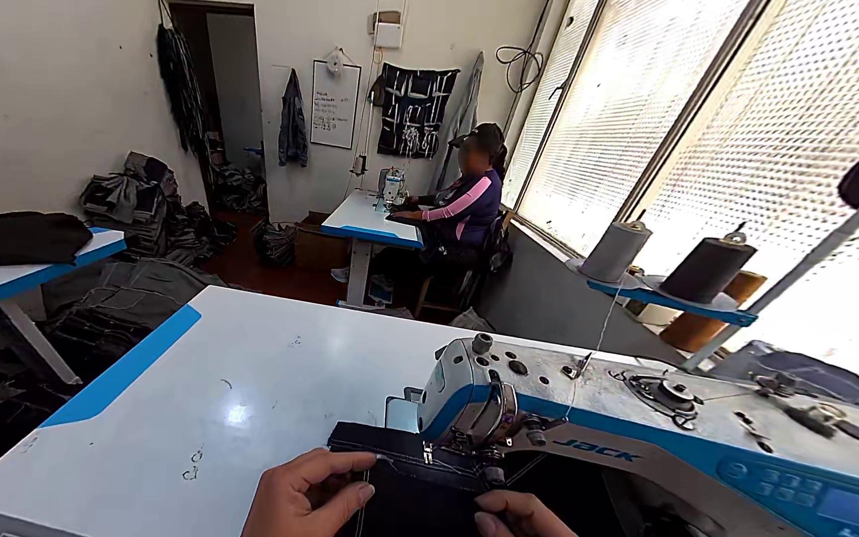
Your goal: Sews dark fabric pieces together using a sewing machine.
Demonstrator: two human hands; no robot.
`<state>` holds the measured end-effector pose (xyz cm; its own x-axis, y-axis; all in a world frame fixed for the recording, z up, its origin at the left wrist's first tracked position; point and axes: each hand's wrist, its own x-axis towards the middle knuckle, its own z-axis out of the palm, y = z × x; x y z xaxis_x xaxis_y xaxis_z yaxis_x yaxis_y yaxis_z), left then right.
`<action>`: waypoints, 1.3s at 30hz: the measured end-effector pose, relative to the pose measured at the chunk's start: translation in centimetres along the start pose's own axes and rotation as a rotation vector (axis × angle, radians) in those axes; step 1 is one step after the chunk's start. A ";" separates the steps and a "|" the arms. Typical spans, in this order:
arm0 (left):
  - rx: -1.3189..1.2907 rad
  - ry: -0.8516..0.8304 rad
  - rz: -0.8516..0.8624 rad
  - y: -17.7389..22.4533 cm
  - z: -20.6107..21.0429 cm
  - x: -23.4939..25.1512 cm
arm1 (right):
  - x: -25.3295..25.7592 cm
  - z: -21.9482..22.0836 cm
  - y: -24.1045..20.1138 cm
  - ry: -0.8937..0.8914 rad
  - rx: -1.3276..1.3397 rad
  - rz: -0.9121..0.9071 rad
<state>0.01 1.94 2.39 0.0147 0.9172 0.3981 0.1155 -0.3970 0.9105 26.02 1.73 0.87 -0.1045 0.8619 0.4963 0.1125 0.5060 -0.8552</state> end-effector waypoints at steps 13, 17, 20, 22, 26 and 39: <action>0.575 0.016 0.325 0.1 -1.0 -0.6 | -0.3 0.2 0.7 0.142 -0.387 -0.294; 0.785 -0.002 0.477 0.3 -0.9 -0.6 | -0.1 -0.1 0.5 0.161 -0.477 -0.319; 0.882 -0.038 0.499 0.4 -0.9 -0.4 | 0.2 -0.6 0.1 0.126 -0.563 -0.287; 0.918 -0.056 0.461 0.2 -0.9 -0.1 | 0.2 -0.6 0.5 0.088 -0.572 -0.263; 0.769 -0.140 0.237 0.0 -1.6 -0.1 | 0.7 0.1 0.8 0.000 -0.342 -0.116; 0.318 -0.210 -0.037 0.3 -4.9 -7.4 | 2.9 4.2 -1.4 -0.095 -0.188 -0.079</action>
<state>-4.92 -5.08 0.23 0.2044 0.9306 0.3037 0.4214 -0.3637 0.8308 21.38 3.35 2.85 -0.2119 0.8168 0.5366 0.2819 0.5768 -0.7667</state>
